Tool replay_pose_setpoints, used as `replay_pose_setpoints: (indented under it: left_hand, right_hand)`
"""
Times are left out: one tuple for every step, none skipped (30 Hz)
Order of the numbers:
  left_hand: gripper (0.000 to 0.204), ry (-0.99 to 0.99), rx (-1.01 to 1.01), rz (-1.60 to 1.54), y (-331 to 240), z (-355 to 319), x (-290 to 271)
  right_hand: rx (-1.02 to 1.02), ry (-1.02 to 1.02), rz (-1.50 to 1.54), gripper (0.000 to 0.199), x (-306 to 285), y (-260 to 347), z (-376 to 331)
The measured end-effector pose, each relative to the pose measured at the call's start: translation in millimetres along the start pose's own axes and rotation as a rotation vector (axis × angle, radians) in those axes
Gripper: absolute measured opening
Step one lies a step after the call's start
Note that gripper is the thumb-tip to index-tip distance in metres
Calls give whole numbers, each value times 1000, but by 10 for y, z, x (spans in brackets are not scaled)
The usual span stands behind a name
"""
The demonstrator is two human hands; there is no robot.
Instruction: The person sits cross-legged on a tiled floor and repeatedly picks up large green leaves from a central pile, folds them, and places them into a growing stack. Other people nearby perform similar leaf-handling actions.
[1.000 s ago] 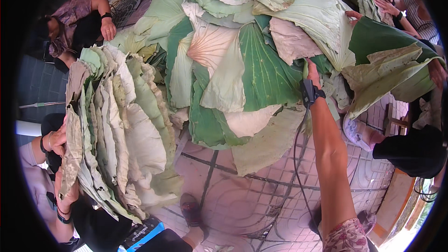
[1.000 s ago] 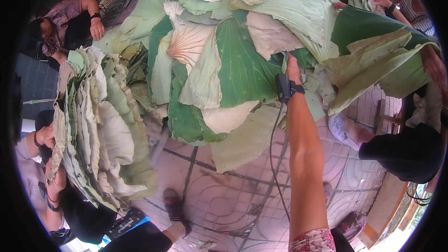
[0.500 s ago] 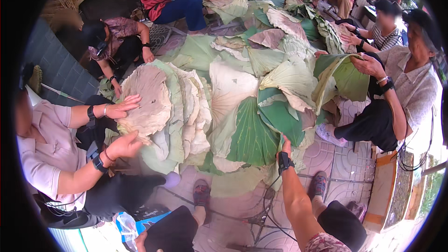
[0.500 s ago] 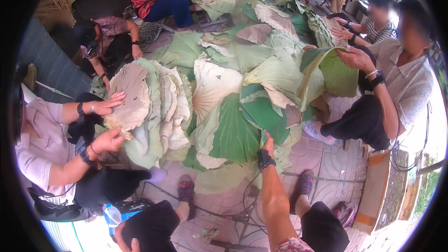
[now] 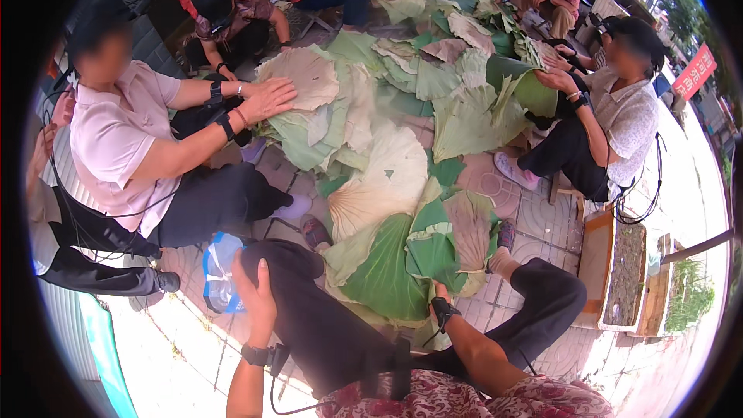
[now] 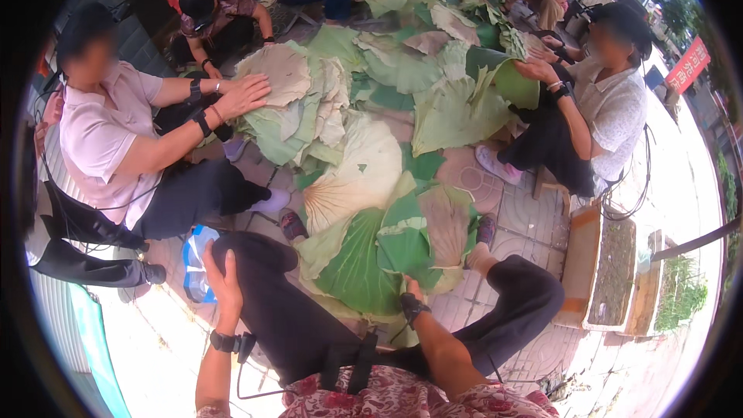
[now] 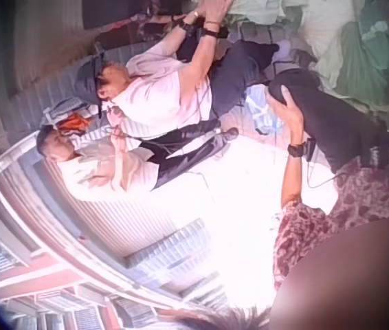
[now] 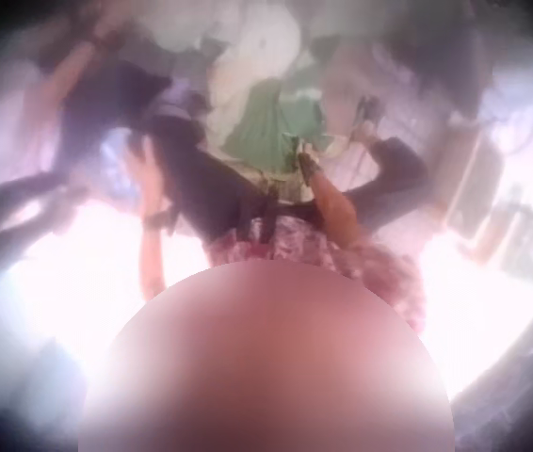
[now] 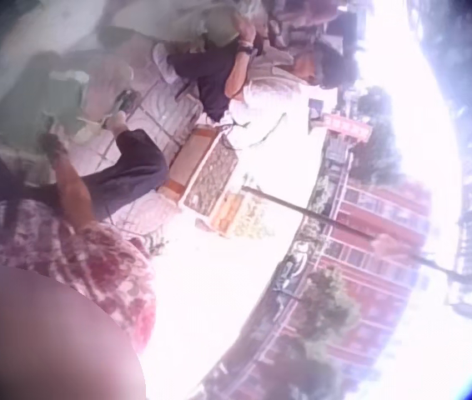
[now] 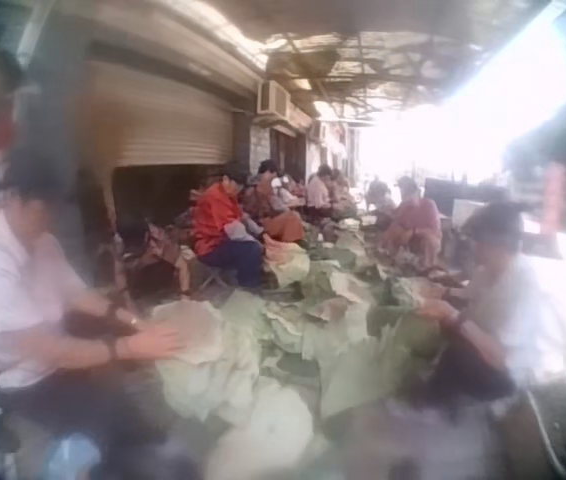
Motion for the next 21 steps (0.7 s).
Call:
replay_pose_setpoints:
  left_hand:
    - [56, -15, 1, 0, 30, -52, -36]
    - [56, -22, 19, -15, -2, -39, -35]
    - [57, -18, 25, -41, -47, -32, -17]
    - [57, -26, 36, -27, -59, -43, -24]
    - [57, -36, 45, -10, -60, -55, -36]
    - [56, -47, 54, 3, -91, -65, -33]
    - [57, -50, 76, -8, -146, -84, -47]
    - [57, -61, 78, 12, -165, -108, -68]
    - [57, -65, 85, 26, -193, -106, -55]
    - [57, -67, 95, 40, -235, -100, -51]
    - [58, -72, 98, 56, -225, -105, -78]
    - [58, -74, 93, 41, -172, -90, -52]
    - [58, -88, 82, 39, -110, -122, -106]
    - [58, -100, 71, 35, -55, -148, -155]
    - [58, -106, 66, 42, -19, -159, -194]
    - [58, -110, 56, 53, 39, -173, -232]
    - [57, -112, 53, 56, 85, -168, -249]
    - [57, -125, 53, 70, 147, -182, -302]
    - [57, -137, 50, 83, 238, -212, -353]
    - [57, -146, 48, 81, 331, -233, -359]
    - [55, -150, 61, 180, 301, -245, -409]
  right_hand:
    - [-9, 100, -166, 45, -1, 203, -230]
    - [-17, 120, -218, 44, -111, 193, -287]
    - [-24, 144, -271, 43, -218, 191, -328]
    - [-27, 182, -324, 42, -192, 286, -420]
    - [-20, 193, -372, 41, -197, 378, -499]
    - [-15, 199, -380, 41, -211, 426, -554]
    - [-11, 211, -389, 41, -205, 445, -595]
    - [-7, 225, -399, 41, -184, 432, -623]
    - [-51, 219, -481, 46, -203, 381, -607]
    - [-95, 209, -561, 54, -253, 161, -511]
    - [-146, 212, -636, 63, -212, 40, -446]
    - [-107, 233, -639, 53, -212, -49, -426]
    - [-75, 273, -643, 45, -136, -100, -428]
    - [-42, 309, -646, 41, -79, -154, -439]
    - [33, 364, -575, 41, -56, -247, -448]
    - [112, 423, -504, 42, -34, -278, -485]
    - [191, 469, -431, 42, -66, -289, -499]
    - [270, 520, -356, 43, -61, -249, -533]
    - [352, 570, -284, 45, -42, -166, -592]
    - [400, 594, -266, 45, -69, -21, -614]
    - [449, 626, -243, 45, -48, 125, -651]
Point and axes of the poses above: each hand's wrist, its own z-axis towards the middle knuckle, its own x-axis out of the palm, y = z × x, the point moved 10 cm from there along z, towards the middle knuckle, and after that the axes turned 11 degrees about y, right-handed, at the moved point
